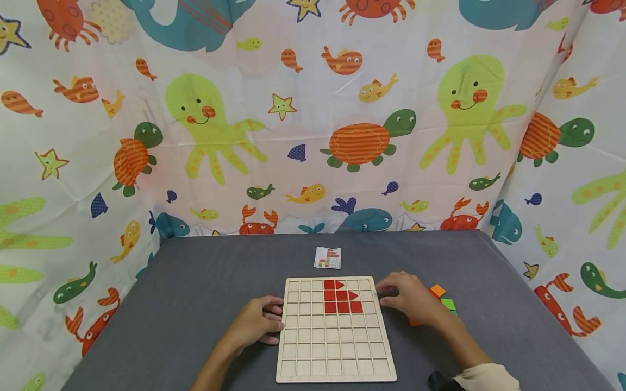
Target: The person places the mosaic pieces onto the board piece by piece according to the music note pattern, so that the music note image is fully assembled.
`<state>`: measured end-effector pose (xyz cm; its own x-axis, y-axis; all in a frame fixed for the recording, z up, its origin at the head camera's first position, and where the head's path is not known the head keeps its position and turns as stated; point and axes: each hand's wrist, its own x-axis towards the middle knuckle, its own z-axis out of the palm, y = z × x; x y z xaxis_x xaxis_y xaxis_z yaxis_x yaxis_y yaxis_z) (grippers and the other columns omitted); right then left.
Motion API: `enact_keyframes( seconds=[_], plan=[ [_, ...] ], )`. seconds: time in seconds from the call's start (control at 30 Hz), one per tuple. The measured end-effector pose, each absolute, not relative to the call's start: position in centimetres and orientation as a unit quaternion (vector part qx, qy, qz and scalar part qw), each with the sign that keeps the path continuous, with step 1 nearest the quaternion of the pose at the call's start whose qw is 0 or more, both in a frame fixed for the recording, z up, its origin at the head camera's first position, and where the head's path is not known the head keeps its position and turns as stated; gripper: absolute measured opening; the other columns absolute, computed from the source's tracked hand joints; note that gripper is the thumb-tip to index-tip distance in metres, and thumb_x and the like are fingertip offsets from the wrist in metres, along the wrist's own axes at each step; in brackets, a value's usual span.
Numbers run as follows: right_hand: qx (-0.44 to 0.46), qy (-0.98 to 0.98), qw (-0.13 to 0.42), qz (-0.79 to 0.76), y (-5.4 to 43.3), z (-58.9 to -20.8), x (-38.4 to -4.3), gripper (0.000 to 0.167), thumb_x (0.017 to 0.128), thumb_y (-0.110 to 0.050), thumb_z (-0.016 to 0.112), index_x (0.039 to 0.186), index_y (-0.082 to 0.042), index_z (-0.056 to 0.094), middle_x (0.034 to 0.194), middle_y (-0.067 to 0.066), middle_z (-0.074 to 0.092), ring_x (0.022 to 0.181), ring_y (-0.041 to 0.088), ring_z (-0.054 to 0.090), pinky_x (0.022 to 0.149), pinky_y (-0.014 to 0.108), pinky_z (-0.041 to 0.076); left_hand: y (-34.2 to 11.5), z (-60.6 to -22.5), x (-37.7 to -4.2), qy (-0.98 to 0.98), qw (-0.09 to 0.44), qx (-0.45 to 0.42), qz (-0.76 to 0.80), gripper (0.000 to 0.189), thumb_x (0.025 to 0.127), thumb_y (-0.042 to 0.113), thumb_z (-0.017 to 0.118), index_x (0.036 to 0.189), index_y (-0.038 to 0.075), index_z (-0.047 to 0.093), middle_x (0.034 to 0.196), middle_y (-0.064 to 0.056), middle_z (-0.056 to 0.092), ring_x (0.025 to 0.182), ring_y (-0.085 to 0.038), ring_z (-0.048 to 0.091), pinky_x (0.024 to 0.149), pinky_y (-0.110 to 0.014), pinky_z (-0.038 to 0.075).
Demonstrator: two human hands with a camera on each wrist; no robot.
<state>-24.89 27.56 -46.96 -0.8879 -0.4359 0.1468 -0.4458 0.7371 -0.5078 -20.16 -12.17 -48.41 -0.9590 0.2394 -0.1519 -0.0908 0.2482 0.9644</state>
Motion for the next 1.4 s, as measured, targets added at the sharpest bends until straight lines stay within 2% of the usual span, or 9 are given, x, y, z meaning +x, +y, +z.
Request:
enact_keyframes(
  seconds=[0.27, 0.6, 0.8, 1.07, 1.4],
  plan=[
    [0.203, -0.941, 0.027, 0.268, 29.7, -47.3, -25.1, 0.026, 0.090, -0.021, 0.086, 0.114, -0.014, 0.081, 0.109, -0.005, 0.075, 0.103, 0.022, 0.067, 0.090, 0.047, 0.060, -12.1, -48.5, -20.1, 0.778, 0.134, 0.045, 0.612, 0.060, 0.083, -0.009, 0.078, 0.141, -0.009, 0.059, 0.116, -0.019, 0.062, 0.095, -0.020, 0.068, 0.060, -0.040, 0.068],
    [0.169, -0.954, 0.007, 0.249, 32.5, -47.2, -25.3, 0.029, 0.091, -0.020, 0.084, 0.117, -0.007, 0.079, 0.113, 0.007, 0.075, 0.104, 0.031, 0.065, 0.090, 0.059, 0.058, -12.2, -48.6, -20.2, 0.778, 0.132, 0.045, 0.613, 0.060, 0.084, -0.010, 0.077, 0.141, -0.009, 0.059, 0.117, -0.019, 0.062, 0.094, -0.020, 0.068, 0.060, -0.041, 0.068],
    [0.161, -0.958, 0.013, 0.236, 33.4, -47.0, -25.5, 0.029, 0.091, -0.017, 0.084, 0.117, -0.006, 0.079, 0.111, 0.007, 0.075, 0.097, 0.025, 0.062, 0.081, 0.046, 0.057, -12.2, -48.5, -20.1, 0.777, 0.136, 0.043, 0.613, 0.060, 0.084, -0.010, 0.077, 0.141, -0.008, 0.059, 0.116, -0.019, 0.062, 0.094, -0.020, 0.068, 0.060, -0.040, 0.068],
    [0.149, -0.957, 0.006, 0.247, 34.3, -47.0, -25.7, 0.032, 0.091, -0.014, 0.082, 0.119, 0.001, 0.076, 0.110, 0.013, 0.075, 0.096, 0.026, 0.068, 0.080, 0.042, 0.063, -12.1, -48.6, -20.2, 0.776, 0.134, 0.044, 0.614, 0.060, 0.084, -0.010, 0.077, 0.141, -0.009, 0.059, 0.117, -0.019, 0.062, 0.095, -0.020, 0.068, 0.061, -0.041, 0.068],
    [0.129, -0.959, -0.011, 0.252, 34.7, -47.2, -26.4, 0.029, 0.094, -0.014, 0.079, 0.118, 0.001, 0.076, 0.100, 0.006, 0.073, 0.087, 0.019, 0.063, 0.072, 0.026, 0.058, -12.1, -48.8, -20.3, 0.777, 0.134, 0.046, 0.613, 0.061, 0.084, -0.010, 0.077, 0.142, -0.009, 0.058, 0.118, -0.019, 0.062, 0.097, -0.022, 0.069, 0.060, -0.042, 0.068]
  ],
)
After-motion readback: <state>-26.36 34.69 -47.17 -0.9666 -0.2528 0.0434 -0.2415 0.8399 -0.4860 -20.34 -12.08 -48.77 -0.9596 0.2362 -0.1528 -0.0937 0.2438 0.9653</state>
